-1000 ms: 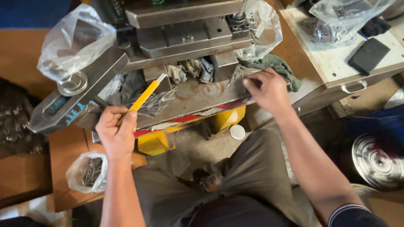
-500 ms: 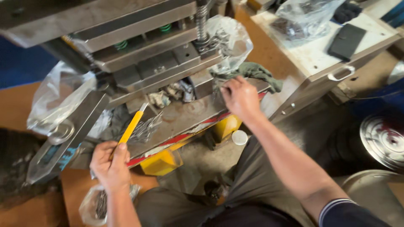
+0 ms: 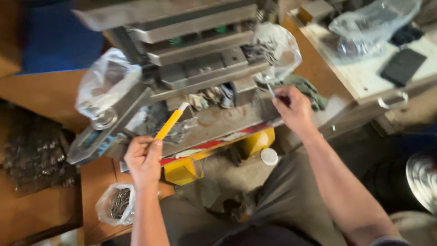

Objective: The person repeatedly places small metal pieces into a press machine, uses a yellow-handled tool to adjust or clear the mechanism, and removes processed pieces. The cycle repeats continuously with the same handling pattern.

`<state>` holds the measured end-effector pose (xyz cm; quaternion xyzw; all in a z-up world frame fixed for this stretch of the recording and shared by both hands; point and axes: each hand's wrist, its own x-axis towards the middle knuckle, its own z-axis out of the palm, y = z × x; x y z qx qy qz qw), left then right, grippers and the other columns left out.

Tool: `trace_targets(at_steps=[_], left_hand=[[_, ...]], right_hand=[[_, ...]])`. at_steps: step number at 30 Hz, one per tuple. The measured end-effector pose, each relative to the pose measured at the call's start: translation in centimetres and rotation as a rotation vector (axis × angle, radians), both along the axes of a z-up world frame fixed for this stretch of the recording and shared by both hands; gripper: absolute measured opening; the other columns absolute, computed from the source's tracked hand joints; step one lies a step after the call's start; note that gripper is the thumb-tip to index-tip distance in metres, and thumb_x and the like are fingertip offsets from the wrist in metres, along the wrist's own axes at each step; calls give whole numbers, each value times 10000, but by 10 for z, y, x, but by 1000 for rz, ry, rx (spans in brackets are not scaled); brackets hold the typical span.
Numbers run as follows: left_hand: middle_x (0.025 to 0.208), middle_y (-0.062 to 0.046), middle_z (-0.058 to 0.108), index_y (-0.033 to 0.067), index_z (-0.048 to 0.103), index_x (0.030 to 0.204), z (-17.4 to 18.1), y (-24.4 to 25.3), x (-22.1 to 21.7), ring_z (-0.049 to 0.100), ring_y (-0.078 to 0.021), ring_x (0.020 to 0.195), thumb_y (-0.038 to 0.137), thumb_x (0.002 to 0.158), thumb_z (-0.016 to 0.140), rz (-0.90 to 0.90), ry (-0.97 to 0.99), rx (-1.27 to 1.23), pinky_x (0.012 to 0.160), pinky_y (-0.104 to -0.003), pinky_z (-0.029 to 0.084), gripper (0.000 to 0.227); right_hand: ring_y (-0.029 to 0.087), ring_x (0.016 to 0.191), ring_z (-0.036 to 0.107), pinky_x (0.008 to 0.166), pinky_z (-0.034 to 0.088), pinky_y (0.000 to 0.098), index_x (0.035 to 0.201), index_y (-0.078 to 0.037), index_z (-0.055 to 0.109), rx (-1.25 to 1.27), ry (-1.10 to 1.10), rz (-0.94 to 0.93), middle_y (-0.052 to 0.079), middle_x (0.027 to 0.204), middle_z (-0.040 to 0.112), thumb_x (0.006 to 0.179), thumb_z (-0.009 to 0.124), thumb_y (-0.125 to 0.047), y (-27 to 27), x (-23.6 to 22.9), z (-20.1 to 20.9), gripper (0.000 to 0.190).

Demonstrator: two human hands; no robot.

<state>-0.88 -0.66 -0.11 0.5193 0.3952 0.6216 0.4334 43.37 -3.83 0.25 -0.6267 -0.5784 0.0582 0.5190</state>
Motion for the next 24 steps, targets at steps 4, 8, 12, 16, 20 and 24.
trace_targets(at_steps=[4, 8, 12, 16, 20, 24], left_hand=[[763, 14, 605, 7, 646, 984, 5, 11, 6, 502, -29, 645, -19, 918, 723, 17, -1, 10, 558, -214, 387, 105], [785, 40, 603, 9, 635, 969, 0, 9, 10, 499, -12, 696, -4, 920, 719, -37, -38, 36, 591, -198, 389, 98], [780, 38, 607, 9, 636, 963, 4, 6, 9, 489, -19, 681, 19, 932, 716, -60, -29, 46, 579, -203, 377, 87], [741, 45, 581, 15, 642, 932, 16, 4, 11, 476, -19, 658, 54, 922, 736, -42, 34, 44, 551, -214, 374, 102], [692, 39, 569, 13, 640, 893, 24, -2, 9, 455, -21, 630, 64, 923, 737, -28, 63, 95, 530, -229, 363, 114], [654, 31, 581, 16, 636, 888, 32, -6, 7, 465, -17, 595, 63, 911, 728, -26, 80, 128, 500, -236, 376, 105]], right_hand=[[102, 822, 655, 725, 548, 295, 1133, -50, 643, 40, 173, 35, 65, 954, 706, 919, 751, -94, 5, -18, 27, 245], [165, 756, 692, 721, 562, 320, 1055, -48, 729, -35, -66, -18, 99, 898, 748, 933, 765, -92, -4, -47, 70, 134], [263, 954, 707, 842, 575, 362, 1144, -47, 707, 241, -511, 204, 116, 1092, 732, 962, 727, -66, 14, -87, 126, 185], [376, 1170, 623, 1016, 495, 462, 1288, -1, 661, 239, -808, 162, 175, 1273, 673, 962, 716, -221, 43, -132, 164, 397], [444, 1312, 494, 1139, 335, 553, 1381, 62, 577, 93, -985, 55, 256, 1394, 571, 942, 679, -506, 63, -157, 166, 725], [453, 1406, 406, 1171, 252, 589, 1473, 31, 500, -151, -935, 14, 284, 1485, 485, 960, 552, -671, 88, -160, 161, 871]])
